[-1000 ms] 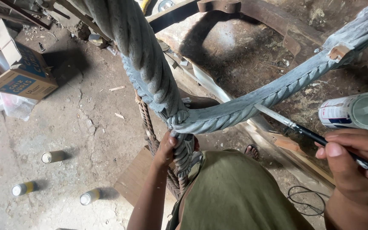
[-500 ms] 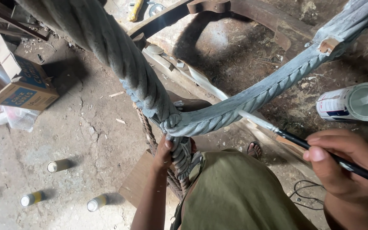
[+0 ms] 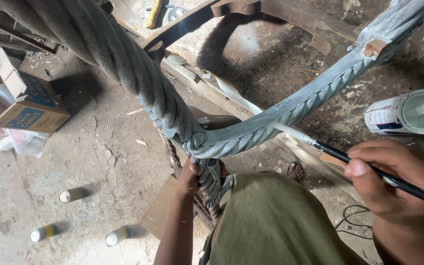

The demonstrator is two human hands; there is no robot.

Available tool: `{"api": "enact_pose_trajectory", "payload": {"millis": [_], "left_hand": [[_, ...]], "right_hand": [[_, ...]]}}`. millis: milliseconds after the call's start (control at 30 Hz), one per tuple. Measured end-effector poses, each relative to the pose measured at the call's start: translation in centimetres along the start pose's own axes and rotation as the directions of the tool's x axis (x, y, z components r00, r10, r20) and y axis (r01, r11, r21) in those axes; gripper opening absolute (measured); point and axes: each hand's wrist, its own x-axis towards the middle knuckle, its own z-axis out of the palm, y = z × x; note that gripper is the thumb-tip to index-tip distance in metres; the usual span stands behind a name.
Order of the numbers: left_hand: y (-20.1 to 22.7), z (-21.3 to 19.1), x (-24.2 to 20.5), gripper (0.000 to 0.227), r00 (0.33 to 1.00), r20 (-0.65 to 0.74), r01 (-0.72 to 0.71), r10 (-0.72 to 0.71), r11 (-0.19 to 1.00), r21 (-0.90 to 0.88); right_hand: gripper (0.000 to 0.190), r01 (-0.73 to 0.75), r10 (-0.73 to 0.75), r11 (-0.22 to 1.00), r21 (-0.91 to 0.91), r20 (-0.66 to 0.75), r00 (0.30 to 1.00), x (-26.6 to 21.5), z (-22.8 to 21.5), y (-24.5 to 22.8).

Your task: The person paints a thick, twisted rope with white paint using a paintbrush. They repeatedly dip the brush into a paint can and apply the paint to the rope, holding it steady with their left hand.

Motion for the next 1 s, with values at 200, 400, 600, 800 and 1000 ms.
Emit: {"api": "enact_pose_trajectory", "payload": {"millis": [200,400,600,800,1000], "left_hand": [[0.0,0.2,0.2,0.092,1.000,-0.013,0.011,-0.012,0.999,-0.039],[0.1,0.4,0.3,0.093,1.000,-0.002,-0.020,0.020,1.000,-0.012],[-1.1,-0.3,-0.3,0.067,0.998,-0.054,-0.037,0.032,0.994,-0.102],[-0.4,0.8,-0.1,0.072,1.000,-0.002,-0.011,0.011,0.975,-0.220],[0.8,1.4,0.5,0.091,0.994,0.022,0.109,-0.107,0.987,-0.114]], "right_hand": [[0.018,0.065,-0.064,0.992,-0.109,0.012,0.998,0.0,-0.4,0.6],[0.018,0.084,-0.084,0.996,0.005,-0.061,0.995,-2.7,-0.9,2.5],[0.020,-0.048,0.055,0.993,-0.111,0.062,0.997,-2.5,-0.9,-1.3],[0.018,0.094,-0.090,0.983,-0.159,0.029,0.995,-2.6,-0.4,-0.4],[0.017,0.125,-0.124,0.985,-0.122,0.014,0.992,-2.7,0.2,0.2]]}}
